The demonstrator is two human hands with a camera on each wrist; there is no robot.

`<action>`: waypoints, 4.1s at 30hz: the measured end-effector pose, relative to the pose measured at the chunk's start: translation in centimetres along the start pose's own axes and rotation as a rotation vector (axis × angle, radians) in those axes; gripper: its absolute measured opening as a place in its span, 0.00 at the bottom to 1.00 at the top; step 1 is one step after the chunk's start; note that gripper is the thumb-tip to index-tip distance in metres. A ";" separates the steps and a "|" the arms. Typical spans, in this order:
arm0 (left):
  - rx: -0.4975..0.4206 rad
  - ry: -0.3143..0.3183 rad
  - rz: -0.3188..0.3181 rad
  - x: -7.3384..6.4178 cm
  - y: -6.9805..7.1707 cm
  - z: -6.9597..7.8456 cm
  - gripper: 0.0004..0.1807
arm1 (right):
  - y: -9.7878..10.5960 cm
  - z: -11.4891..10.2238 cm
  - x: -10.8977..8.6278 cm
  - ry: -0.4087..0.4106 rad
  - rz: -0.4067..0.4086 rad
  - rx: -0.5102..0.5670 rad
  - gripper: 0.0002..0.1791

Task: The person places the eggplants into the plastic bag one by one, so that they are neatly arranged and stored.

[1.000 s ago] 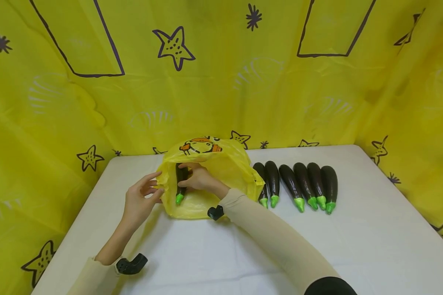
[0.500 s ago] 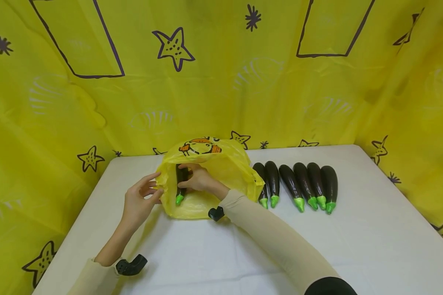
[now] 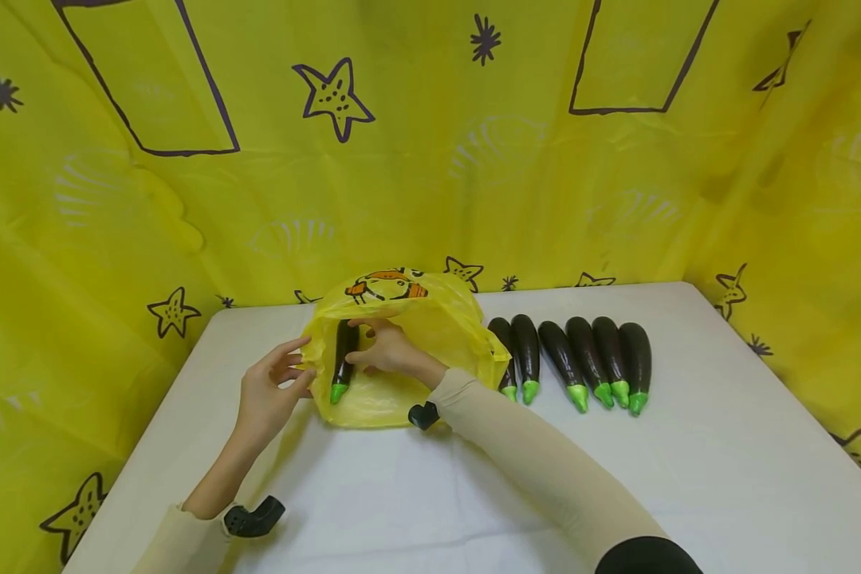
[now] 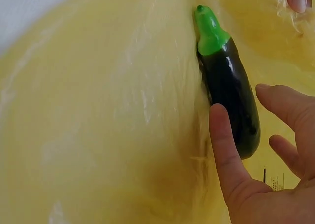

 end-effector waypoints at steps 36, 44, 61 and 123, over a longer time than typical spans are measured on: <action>0.014 0.022 0.030 0.0 0.3 -0.3 0.27 | 0.9 -1.7 -5.0 0.190 -0.250 -0.181 0.34; 0.016 0.022 0.025 -0.1 0.4 -0.4 0.29 | 1.4 -2.6 -6.4 0.258 -0.260 -0.263 0.33; 0.007 0.021 0.003 -0.2 0.5 -0.4 0.32 | 3.3 -4.4 -10.0 0.400 -0.332 -0.300 0.33; 0.056 -0.002 0.014 0.1 0.7 0.6 0.31 | 28.1 2.6 -18.2 0.447 0.236 -0.605 0.30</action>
Point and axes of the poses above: each hand's wrist, its own x-axis towards the middle knuckle, its own y-axis out of the back of the hand, z = x × y, the point moved 8 cm from there along x, towards the middle knuckle, and after that the axes turned 8 degrees about x, right-handed, at the moved point
